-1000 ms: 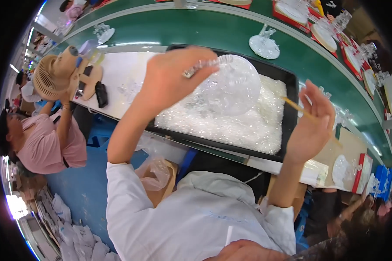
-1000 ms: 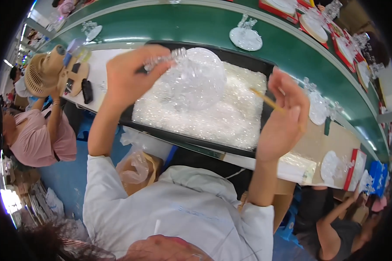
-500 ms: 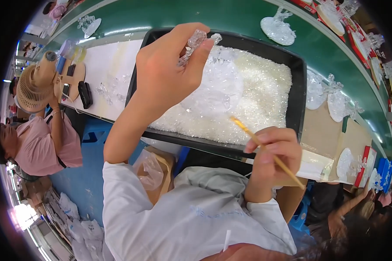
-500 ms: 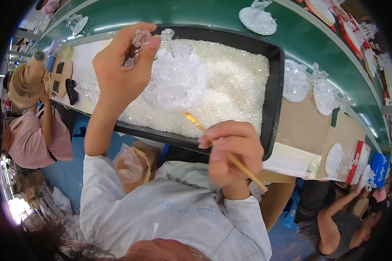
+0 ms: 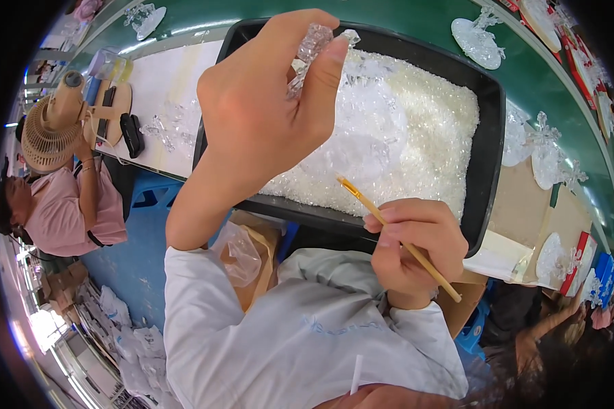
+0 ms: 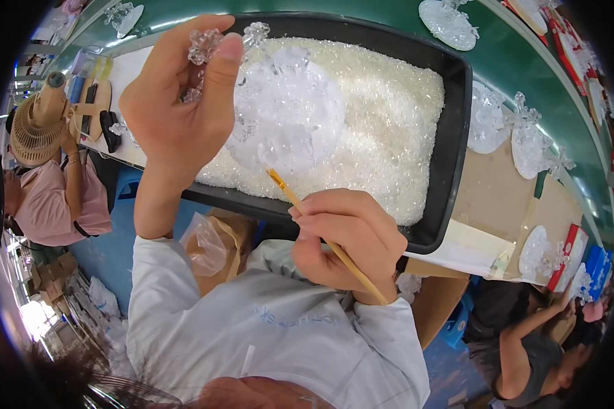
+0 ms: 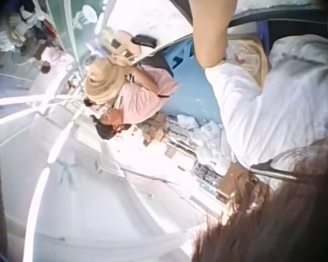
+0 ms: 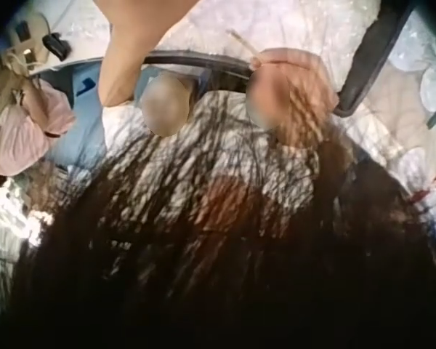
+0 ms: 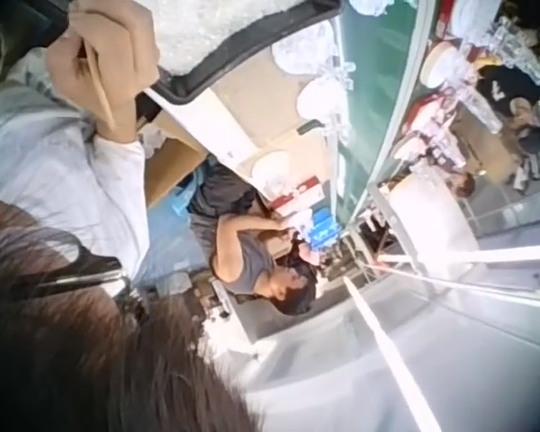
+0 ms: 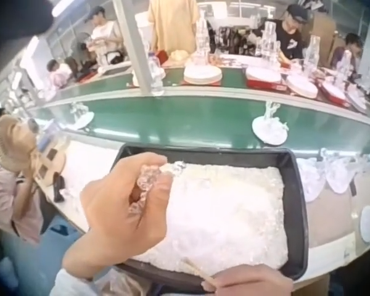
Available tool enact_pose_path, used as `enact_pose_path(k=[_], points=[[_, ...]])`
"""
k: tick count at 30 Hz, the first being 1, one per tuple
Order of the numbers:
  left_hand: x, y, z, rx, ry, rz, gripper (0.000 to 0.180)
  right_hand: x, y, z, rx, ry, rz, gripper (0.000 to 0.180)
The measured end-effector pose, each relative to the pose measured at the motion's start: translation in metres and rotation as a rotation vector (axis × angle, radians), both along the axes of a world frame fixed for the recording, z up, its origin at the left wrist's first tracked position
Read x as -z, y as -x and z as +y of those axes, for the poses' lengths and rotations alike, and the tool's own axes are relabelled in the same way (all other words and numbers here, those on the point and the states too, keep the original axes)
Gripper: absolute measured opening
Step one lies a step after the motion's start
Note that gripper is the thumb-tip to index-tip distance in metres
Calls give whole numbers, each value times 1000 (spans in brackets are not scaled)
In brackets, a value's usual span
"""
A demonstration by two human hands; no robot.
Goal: Applying decorative beads or crystals to transparent plastic lighting fixture components using a brush and an adhesive.
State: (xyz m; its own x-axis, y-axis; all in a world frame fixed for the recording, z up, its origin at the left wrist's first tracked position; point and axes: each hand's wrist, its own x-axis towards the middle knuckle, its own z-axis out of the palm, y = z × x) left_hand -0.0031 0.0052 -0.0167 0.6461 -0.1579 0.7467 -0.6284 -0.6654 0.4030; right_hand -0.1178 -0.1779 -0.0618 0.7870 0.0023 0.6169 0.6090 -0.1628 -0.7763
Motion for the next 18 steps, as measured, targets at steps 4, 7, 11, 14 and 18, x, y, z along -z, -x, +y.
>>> enact_pose_path(k=[4,7,11,14,18], points=[[-34,11,-18,-168,-96,245,15,7,0,1,-5,-79,-116,12],[-35,4,-20,-44,-60,135,18,5,0,0,30,24,-144,16],[-43,1,-24,-2,-90,183,18,4,3,2,91,-25,-102,17],[-47,2,-27,-1,-46,257,18,0,-4,4,139,85,-65,20],[0,-38,-18,572,383,-432,19,-4,-3,10,136,138,-61,21]])
